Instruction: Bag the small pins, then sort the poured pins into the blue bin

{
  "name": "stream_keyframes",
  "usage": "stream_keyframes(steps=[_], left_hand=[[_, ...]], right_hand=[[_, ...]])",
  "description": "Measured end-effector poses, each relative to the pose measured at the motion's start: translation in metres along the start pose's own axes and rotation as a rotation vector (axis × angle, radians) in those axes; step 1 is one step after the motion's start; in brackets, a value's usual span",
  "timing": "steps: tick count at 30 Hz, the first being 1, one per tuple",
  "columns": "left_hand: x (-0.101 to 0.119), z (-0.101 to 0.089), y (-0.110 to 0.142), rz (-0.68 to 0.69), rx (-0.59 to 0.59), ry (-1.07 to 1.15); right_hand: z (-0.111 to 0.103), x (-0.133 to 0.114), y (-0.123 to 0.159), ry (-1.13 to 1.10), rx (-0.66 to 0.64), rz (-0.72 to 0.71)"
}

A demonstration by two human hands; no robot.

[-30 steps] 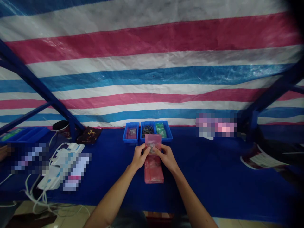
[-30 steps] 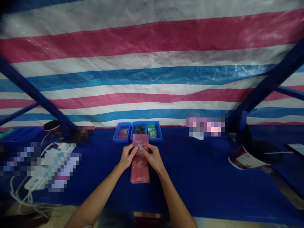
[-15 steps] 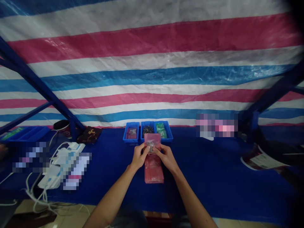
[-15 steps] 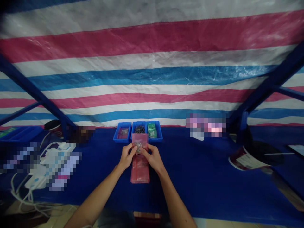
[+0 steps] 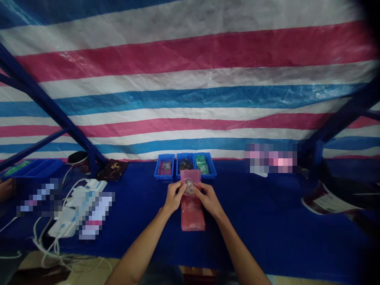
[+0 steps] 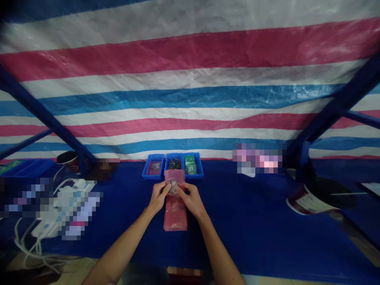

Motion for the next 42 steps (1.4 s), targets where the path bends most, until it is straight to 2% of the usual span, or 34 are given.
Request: stream_keyframes(steps=[8, 14, 19, 25, 35, 42], left_hand=[[-0.003, 0.007, 0.002, -0.015, -0.077, 0.042], [-0.005, 0.001, 0.001, -0.045, -0.011, 0.041], [-0.003, 0.004, 0.002, -0.028, -0.045, 0.123], [-0.01, 0.002, 0.001, -0.076, 0.0, 0.11], [-0.01, 0.01, 0.002, -0.04, -0.077, 0.055], [-0.008, 0.009, 0.001, -0.048, -0.089, 0.039]], right_hand=[[-0.001, -0.005, 0.002, 0.057, 0.033, -0.052], [0.006, -0.014, 0.002, 0.136, 0.003, -0.065], [0.006, -0.013, 0.002, 0.118, -0.036, -0.086], [0.003, -0.006, 0.003, 0.189, 0.008, -0.06], [-0.001, -0.013, 0.001, 0.033, 0.058, -0.069], [-0.003, -0.011, 0.001, 0.052, 0.072, -0.058]])
Point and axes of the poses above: each hand's wrist, its own y-axis away from the middle knuckle, its own z-axis out of the palm, x = y × z, the point moved 8 cm from there along -y, towards the middle knuckle, and after that the axes turned 14 degrees about -y, right-handed, at the moved point
